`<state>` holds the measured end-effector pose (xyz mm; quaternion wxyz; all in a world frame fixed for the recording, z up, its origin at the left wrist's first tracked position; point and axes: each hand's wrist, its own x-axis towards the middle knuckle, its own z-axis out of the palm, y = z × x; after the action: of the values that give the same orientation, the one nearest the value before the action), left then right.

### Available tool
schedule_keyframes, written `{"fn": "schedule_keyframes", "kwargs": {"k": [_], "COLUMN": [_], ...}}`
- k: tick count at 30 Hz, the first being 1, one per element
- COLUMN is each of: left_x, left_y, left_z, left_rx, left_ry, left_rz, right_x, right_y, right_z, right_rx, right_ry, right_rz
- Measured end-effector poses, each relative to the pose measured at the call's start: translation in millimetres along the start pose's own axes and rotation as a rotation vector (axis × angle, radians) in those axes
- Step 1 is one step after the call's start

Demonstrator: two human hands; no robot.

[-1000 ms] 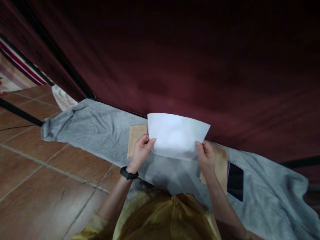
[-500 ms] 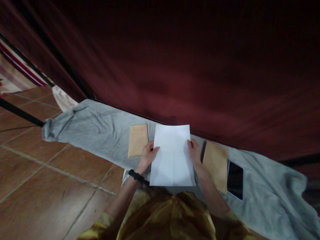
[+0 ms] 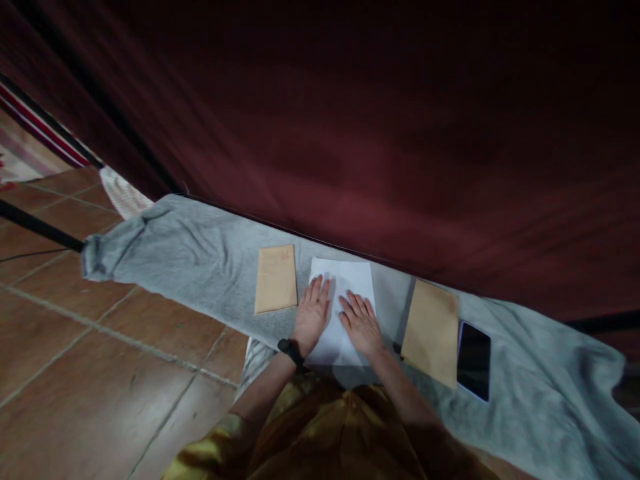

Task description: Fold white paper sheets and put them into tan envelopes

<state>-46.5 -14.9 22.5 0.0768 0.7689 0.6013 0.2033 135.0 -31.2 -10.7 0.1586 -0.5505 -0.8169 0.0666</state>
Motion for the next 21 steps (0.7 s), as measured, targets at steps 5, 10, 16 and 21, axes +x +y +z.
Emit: {"fn": "schedule_keyframes", "kwargs": {"k": [5, 10, 16, 21], "left_x": [-18.3, -23.3, -41.6, -74.3], "left_y": [4.8, -11.3, -11.8, 7.8], "left_z": [16.6, 13.0, 7.9, 3.8], "left_rx": [0.026, 0.052, 0.099, 0.079], "left_ry": [-0.099, -0.045, -0.009, -0.215], "left_rz": [0.158, 0.110, 0.052, 0.317], "right_x": [-2.7, -9.6, -11.0, 19.8], "right_y": [4.3, 15.8, 18.9, 10.7], "right_z": [4.3, 5.8, 2.9, -5.2], "right_rx": [-0.045, -0.103, -0.145, -0.060], "right_ry": [0.026, 0.164, 0.190, 0.049], "right_rz": [0.029, 0.185, 0.328, 0.192]}}
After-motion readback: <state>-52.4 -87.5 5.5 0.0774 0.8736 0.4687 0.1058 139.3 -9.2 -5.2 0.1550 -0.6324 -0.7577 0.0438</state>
